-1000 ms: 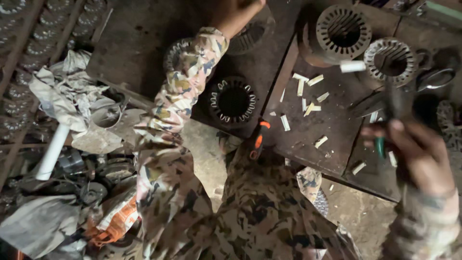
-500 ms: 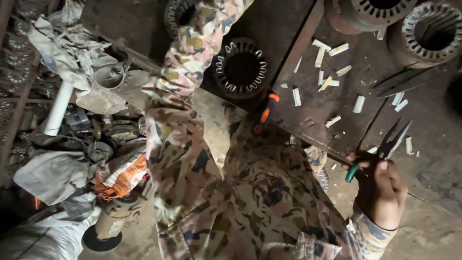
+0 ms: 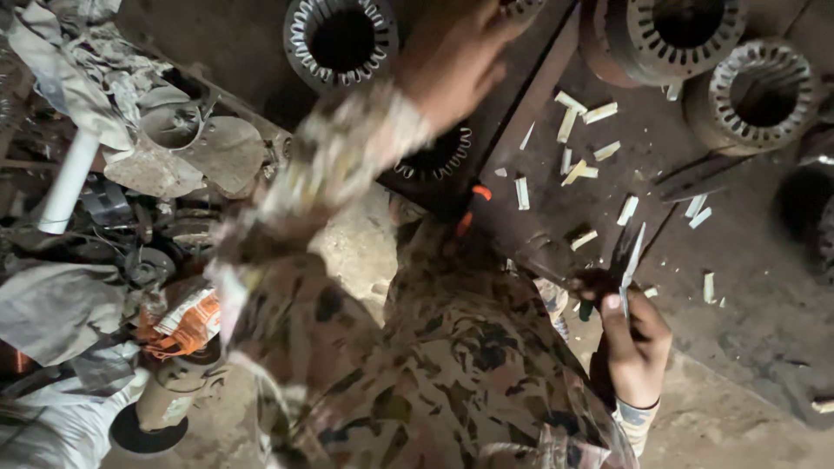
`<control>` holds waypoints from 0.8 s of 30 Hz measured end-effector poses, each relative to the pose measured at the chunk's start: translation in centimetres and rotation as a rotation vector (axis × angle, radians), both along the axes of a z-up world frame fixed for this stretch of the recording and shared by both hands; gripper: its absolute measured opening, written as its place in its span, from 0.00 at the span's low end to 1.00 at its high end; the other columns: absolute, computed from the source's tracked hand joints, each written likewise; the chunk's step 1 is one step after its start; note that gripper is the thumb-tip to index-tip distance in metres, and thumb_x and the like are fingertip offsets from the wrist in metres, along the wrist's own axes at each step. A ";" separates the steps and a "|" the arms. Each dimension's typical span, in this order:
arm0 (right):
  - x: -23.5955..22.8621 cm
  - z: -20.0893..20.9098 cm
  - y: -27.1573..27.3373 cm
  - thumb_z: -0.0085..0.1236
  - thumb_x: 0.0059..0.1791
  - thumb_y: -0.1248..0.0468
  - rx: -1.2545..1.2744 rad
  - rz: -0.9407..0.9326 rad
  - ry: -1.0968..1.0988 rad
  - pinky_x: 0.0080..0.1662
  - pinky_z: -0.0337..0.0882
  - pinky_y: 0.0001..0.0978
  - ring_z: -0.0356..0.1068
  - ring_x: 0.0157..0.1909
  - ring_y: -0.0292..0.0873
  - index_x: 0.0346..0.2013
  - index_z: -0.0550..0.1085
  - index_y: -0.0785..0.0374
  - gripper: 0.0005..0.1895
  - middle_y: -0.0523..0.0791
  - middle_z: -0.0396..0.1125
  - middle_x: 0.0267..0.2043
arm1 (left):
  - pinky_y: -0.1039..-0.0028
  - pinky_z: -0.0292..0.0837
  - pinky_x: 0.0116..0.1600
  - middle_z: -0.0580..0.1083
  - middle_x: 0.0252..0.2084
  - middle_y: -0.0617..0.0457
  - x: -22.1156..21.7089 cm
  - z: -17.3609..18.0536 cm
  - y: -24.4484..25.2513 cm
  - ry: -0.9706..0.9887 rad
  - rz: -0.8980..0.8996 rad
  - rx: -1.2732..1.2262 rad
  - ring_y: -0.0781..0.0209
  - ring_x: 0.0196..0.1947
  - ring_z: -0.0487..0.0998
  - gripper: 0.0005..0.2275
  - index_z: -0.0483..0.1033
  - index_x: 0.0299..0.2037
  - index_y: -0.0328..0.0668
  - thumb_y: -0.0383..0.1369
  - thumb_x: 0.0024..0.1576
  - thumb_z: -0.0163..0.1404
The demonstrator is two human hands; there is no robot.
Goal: The person inserts small white rectangular pieces into the slots of circular metal stator cores using pliers. They work on multiple stators placed on a metal table, picking up pieces and placing them into the slots one by one.
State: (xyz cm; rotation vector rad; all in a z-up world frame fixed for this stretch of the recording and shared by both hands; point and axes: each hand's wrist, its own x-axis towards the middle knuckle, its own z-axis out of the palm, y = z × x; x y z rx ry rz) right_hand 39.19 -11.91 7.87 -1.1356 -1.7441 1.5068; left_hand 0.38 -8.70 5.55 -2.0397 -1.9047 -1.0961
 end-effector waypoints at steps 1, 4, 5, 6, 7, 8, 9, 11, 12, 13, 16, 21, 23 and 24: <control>-0.2 -0.3 0.1 0.45 0.59 0.70 0.001 -0.023 0.064 0.59 0.68 0.35 0.71 0.54 0.46 0.46 0.74 0.76 0.11 0.56 0.72 0.52 | 0.56 0.72 0.55 0.74 0.54 0.37 1.1 -0.1 -2.6 0.065 0.035 -0.074 0.44 0.50 0.76 0.17 0.77 0.53 0.34 0.33 0.56 0.59; -0.2 -1.1 -0.3 0.47 0.60 0.70 -0.027 -0.116 0.232 0.58 0.68 0.36 0.71 0.55 0.48 0.47 0.74 0.76 0.10 0.56 0.72 0.53 | 0.53 0.69 0.52 0.73 0.42 0.38 2.9 -0.9 -9.3 0.070 -0.004 -0.473 0.42 0.44 0.74 0.20 0.76 0.42 0.29 0.42 0.53 0.61; -0.2 -1.3 -0.6 0.47 0.60 0.70 -0.053 -0.165 0.275 0.55 0.69 0.36 0.71 0.53 0.48 0.47 0.74 0.76 0.10 0.56 0.72 0.52 | 0.53 0.68 0.53 0.73 0.42 0.41 3.1 -1.2 -10.7 0.055 0.018 -0.499 0.43 0.44 0.74 0.19 0.76 0.41 0.32 0.43 0.54 0.62; -0.2 -1.6 -0.4 0.48 0.60 0.69 -0.081 -0.218 0.320 0.51 0.69 0.36 0.71 0.51 0.48 0.46 0.74 0.75 0.10 0.55 0.71 0.51 | 0.53 0.67 0.55 0.73 0.41 0.43 3.1 -1.4 -11.7 0.043 0.039 -0.526 0.43 0.45 0.74 0.18 0.77 0.39 0.34 0.44 0.54 0.62; -0.2 -1.9 0.1 0.48 0.61 0.69 -0.082 -0.226 0.346 0.52 0.70 0.37 0.71 0.51 0.48 0.45 0.73 0.75 0.09 0.56 0.71 0.50 | 0.53 0.66 0.56 0.73 0.40 0.46 3.2 -1.7 -12.4 0.032 0.059 -0.553 0.44 0.45 0.73 0.17 0.77 0.37 0.37 0.45 0.55 0.62; -0.2 -2.1 0.1 0.48 0.61 0.69 -0.082 -0.246 0.375 0.53 0.70 0.38 0.71 0.50 0.49 0.43 0.73 0.75 0.10 0.56 0.71 0.49 | 0.53 0.66 0.55 0.73 0.39 0.45 3.0 -1.8 -12.6 0.073 0.034 -0.469 0.44 0.44 0.73 0.19 0.77 0.38 0.36 0.46 0.52 0.62; -0.1 -2.3 0.3 0.48 0.62 0.68 -0.082 -0.266 0.404 0.54 0.71 0.39 0.71 0.49 0.49 0.41 0.72 0.75 0.10 0.56 0.71 0.48 | 0.52 0.65 0.55 0.73 0.39 0.45 2.8 -2.0 -12.7 0.113 0.009 -0.385 0.44 0.43 0.73 0.20 0.78 0.39 0.35 0.46 0.48 0.62; 0.2 -2.7 0.0 0.47 0.62 0.67 -0.171 -0.311 0.465 0.52 0.71 0.40 0.70 0.49 0.50 0.43 0.72 0.73 0.10 0.55 0.70 0.49 | 0.52 0.63 0.55 0.73 0.39 0.45 2.8 -2.4 -12.8 0.158 -0.049 -0.291 0.45 0.42 0.74 0.21 0.79 0.40 0.36 0.46 0.46 0.63; 0.5 -2.9 0.0 0.46 0.62 0.66 -0.208 -0.336 0.498 0.50 0.71 0.41 0.70 0.49 0.51 0.44 0.72 0.72 0.10 0.55 0.70 0.50 | 0.52 0.63 0.55 0.74 0.40 0.46 2.6 -2.7 -12.4 0.166 -0.078 -0.273 0.46 0.43 0.74 0.20 0.79 0.40 0.37 0.46 0.47 0.63; 0.8 -3.2 -0.1 0.46 0.61 0.66 -0.228 -0.349 0.515 0.51 0.71 0.41 0.70 0.50 0.51 0.43 0.72 0.72 0.10 0.55 0.70 0.50 | 0.52 0.62 0.56 0.74 0.40 0.47 2.6 -2.8 -12.0 0.173 -0.108 -0.254 0.48 0.44 0.74 0.19 0.80 0.40 0.38 0.45 0.49 0.63; 1.8 -3.5 -0.6 0.45 0.60 0.65 -0.278 -0.373 0.571 0.53 0.71 0.42 0.70 0.50 0.51 0.42 0.72 0.71 0.11 0.54 0.69 0.49 | 0.52 0.65 0.50 0.75 0.36 0.49 2.9 -2.1 -10.0 0.094 -0.130 -0.279 0.48 0.41 0.76 0.17 0.81 0.37 0.40 0.46 0.49 0.63; 4.6 -4.1 -2.3 0.45 0.61 0.64 -0.247 -0.424 0.569 0.53 0.71 0.43 0.69 0.51 0.50 0.43 0.72 0.70 0.12 0.53 0.67 0.48 | 0.61 0.72 0.44 0.78 0.34 0.52 3.6 2.3 -5.2 -0.535 -0.061 -0.462 0.54 0.36 0.80 0.15 0.82 0.40 0.43 0.46 0.58 0.61; 5.7 -4.1 -2.5 0.45 0.61 0.63 -0.206 -0.464 0.526 0.50 0.68 0.39 0.68 0.49 0.48 0.42 0.71 0.71 0.12 0.53 0.68 0.49 | 0.63 0.75 0.44 0.80 0.35 0.54 4.8 4.2 -3.4 -0.693 -0.120 -0.518 0.58 0.36 0.81 0.14 0.81 0.41 0.43 0.45 0.56 0.61; 5.9 -4.1 -2.6 0.45 0.61 0.63 -0.191 -0.481 0.505 0.49 0.67 0.38 0.68 0.48 0.48 0.42 0.71 0.71 0.12 0.54 0.68 0.50 | 0.64 0.76 0.46 0.80 0.37 0.54 6.2 4.6 -3.2 -0.684 -0.179 -0.520 0.58 0.37 0.81 0.15 0.80 0.42 0.42 0.44 0.55 0.63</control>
